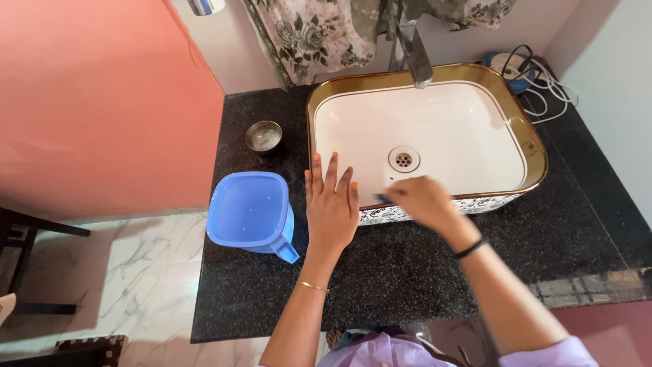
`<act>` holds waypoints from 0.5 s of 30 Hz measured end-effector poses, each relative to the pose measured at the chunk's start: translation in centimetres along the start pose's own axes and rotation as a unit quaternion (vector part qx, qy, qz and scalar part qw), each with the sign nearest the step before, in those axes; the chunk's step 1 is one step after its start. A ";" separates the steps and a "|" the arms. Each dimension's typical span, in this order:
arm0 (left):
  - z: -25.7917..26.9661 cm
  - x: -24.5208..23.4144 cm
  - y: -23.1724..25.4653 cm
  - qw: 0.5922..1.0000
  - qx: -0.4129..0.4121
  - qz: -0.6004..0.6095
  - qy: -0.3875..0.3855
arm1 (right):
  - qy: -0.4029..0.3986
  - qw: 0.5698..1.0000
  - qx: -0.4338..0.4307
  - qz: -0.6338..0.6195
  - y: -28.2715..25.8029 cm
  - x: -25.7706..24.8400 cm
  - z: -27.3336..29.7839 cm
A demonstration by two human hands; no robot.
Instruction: The person repeatedly dips a dark cloth into a blue pitcher of water, wrings it out, and wipes the interior and rim of a white vessel sink. They rinse the cloth under the faucet and continue wiping the sink surface.
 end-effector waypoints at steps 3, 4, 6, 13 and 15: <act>0.2 -0.2 0.0 1.000 -0.008 0.008 0.005 | 0.076 0.989 0.024 -0.129 -4.2 -0.8 0.7; 0.3 -0.2 0.0 1.000 -0.012 0.010 0.005 | 0.066 0.989 0.034 -0.131 -4.8 -1.1 1.2; 0.2 -0.2 0.1 1.000 -0.010 -0.001 -0.004 | 0.103 0.985 -0.011 -0.140 -5.4 -2.4 2.4; -0.2 0.0 0.1 1.000 -0.017 -0.011 -0.016 | 0.125 0.983 0.020 -0.134 3.7 -5.7 9.1; -0.2 0.0 0.1 1.000 -0.015 -0.014 -0.019 | 0.180 0.978 0.046 -0.099 7.7 -6.9 11.8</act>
Point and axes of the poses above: each hand's wrist, its own z-axis away from the middle knuckle, its own x-axis out of the palm, y = z × x, the point moved 4 cm from there along -z, towards the middle knuckle, and after that the axes turned 7 degrees about z, right-handed, at the moved point
